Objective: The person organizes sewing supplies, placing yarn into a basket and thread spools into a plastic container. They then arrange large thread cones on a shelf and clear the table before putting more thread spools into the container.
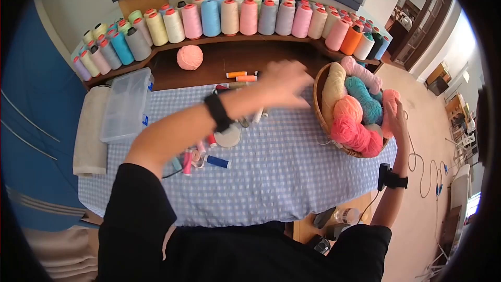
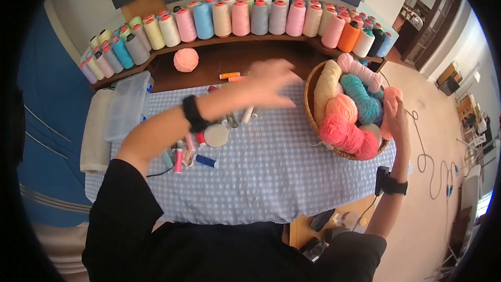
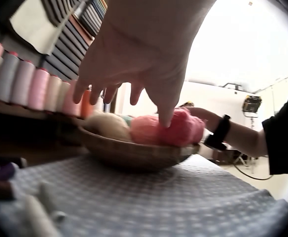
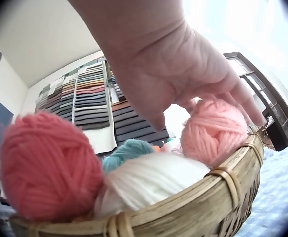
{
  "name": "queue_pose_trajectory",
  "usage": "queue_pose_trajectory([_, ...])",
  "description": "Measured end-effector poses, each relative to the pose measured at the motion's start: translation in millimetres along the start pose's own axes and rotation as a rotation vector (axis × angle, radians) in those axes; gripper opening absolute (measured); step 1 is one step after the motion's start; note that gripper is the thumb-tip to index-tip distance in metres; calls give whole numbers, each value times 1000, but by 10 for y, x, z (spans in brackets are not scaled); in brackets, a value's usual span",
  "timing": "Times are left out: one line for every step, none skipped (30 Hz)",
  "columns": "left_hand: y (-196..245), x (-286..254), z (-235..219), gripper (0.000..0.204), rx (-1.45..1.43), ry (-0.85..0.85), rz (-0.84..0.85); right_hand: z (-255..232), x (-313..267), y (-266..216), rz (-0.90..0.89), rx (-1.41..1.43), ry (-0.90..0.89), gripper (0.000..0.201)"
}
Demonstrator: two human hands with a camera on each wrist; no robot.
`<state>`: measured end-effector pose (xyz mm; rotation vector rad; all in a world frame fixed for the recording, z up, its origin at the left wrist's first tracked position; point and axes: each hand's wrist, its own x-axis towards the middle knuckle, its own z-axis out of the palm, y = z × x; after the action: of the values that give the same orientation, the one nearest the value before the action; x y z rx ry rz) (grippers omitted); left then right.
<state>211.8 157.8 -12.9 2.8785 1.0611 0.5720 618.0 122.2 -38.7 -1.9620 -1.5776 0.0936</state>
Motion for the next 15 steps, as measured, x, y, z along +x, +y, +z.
queue_pose_trajectory([-353, -89, -97, 49, 44, 39, -127, 4, -17, -9, -99, -46, 80, 57])
queue_pose_trajectory([-591, -209, -252, 47, 64, 73, -338, -3, -46, -15, -193, -94, 165, 55])
queue_pose_trajectory([-1140, -326, -142, 39, 174, 251, -329, -27, -65, -45, -169, -100, 176, 55])
queue_pose_trajectory([-1496, -486, -149, 38, 199, 276, -438, -55, -73, -107, -225, -111, 192, 53])
queue_pose_trajectory([-1457, -630, -398, 40, 261, 54, -700, -83, -87, -161, -273, -126, 209, 51])
queue_pose_trajectory([-1844, -805, -319, 48, 299, 32, -799, -99, -98, -203, -291, -134, 196, 50])
queue_pose_trajectory([-2264, -984, -186, 59, 335, 28, -789, -104, -105, -264, -310, -141, 184, 49])
queue_pose_trajectory([-2327, -1053, -166, 63, 330, 39, -813, -131, -144, -404, -260, -149, 177, 46])
queue_pose_trajectory([-2346, -1125, -124, 67, 324, 48, -845, -174, -174, -532, -215, -156, 163, 43])
queue_pose_trajectory([-2471, -1176, -67, 70, 275, 88, -824, -206, -171, -562, -186, -164, 173, 43])
queue_pose_trajectory([-2586, -1204, -7, 72, 229, 129, -811, -227, -149, -582, -261, -118, 215, 45])
queue_pose_trajectory([-2628, -1199, 22, 75, 265, 135, -867, -237, -134, -625, -342, -69, 253, 46])
queue_pose_trajectory([-2588, -1159, 7, 75, 266, 128, -859, -266, -135, -705, -331, -69, 253, 46])
queue_pose_trajectory([-2470, -1101, -62, 77, 295, 69, -910, -325, -148, -808, -325, -25, 270, 46])
queue_pose_trajectory([-2351, -1028, -135, 78, 323, 13, -960, -392, -172, -922, -321, 17, 288, 45])
